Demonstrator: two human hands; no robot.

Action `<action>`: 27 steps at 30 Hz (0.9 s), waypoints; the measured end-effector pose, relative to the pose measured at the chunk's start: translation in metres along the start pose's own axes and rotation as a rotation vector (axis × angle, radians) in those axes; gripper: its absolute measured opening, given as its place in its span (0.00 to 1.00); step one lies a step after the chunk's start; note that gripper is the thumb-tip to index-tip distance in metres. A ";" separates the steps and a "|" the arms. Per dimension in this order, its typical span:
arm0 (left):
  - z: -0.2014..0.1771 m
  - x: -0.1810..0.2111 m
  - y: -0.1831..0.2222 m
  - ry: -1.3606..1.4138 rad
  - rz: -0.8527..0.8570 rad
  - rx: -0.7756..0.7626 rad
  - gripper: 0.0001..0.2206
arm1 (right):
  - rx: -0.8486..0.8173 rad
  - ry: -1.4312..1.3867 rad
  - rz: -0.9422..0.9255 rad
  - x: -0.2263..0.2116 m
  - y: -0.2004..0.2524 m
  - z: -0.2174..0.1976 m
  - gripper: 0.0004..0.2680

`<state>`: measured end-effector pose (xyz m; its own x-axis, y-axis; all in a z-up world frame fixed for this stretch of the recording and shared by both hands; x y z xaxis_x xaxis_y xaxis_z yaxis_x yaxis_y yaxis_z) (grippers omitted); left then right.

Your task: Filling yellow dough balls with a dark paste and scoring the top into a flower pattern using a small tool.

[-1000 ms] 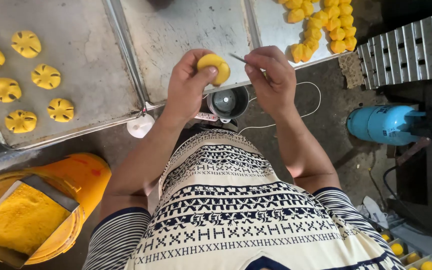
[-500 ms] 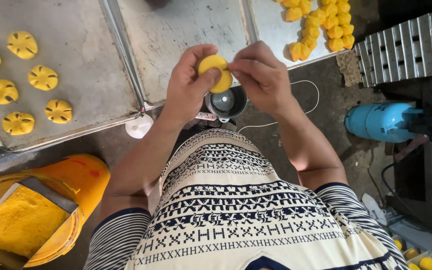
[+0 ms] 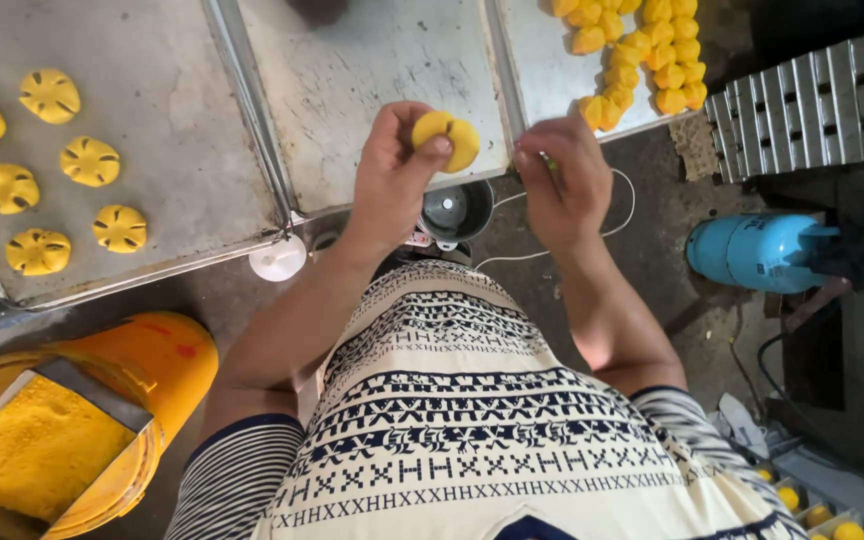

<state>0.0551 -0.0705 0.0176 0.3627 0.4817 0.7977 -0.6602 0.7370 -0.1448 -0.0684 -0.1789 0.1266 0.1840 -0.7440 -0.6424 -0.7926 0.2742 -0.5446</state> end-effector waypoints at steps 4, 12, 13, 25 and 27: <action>0.006 -0.014 -0.001 0.074 -0.063 0.009 0.13 | 0.041 0.137 -0.131 -0.022 -0.002 0.010 0.07; 0.005 -0.013 0.007 0.250 0.029 -0.031 0.17 | 0.061 0.093 -0.385 -0.026 -0.007 0.009 0.03; 0.008 -0.016 0.006 0.252 0.025 -0.030 0.17 | 0.060 0.095 -0.381 -0.029 -0.011 0.013 0.03; 0.007 -0.024 0.001 0.193 0.028 0.021 0.11 | 0.070 0.071 -0.432 -0.037 -0.002 0.004 0.02; 0.013 -0.011 0.006 0.205 0.028 0.031 0.12 | 0.088 0.065 -0.444 -0.041 -0.008 0.007 0.04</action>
<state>0.0384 -0.0775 0.0160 0.4684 0.5905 0.6572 -0.6904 0.7088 -0.1448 -0.0652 -0.1461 0.1536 0.4560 -0.8369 -0.3027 -0.5918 -0.0311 -0.8055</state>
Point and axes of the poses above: each hand's wrist, its own y-axis away from the middle knuckle, its own z-axis out of the palm, x = y × z, the point moved 9 cm from there along -y, towards the middle knuckle, and after that the axes turned 5 degrees about -x, right-handed, at the moved point
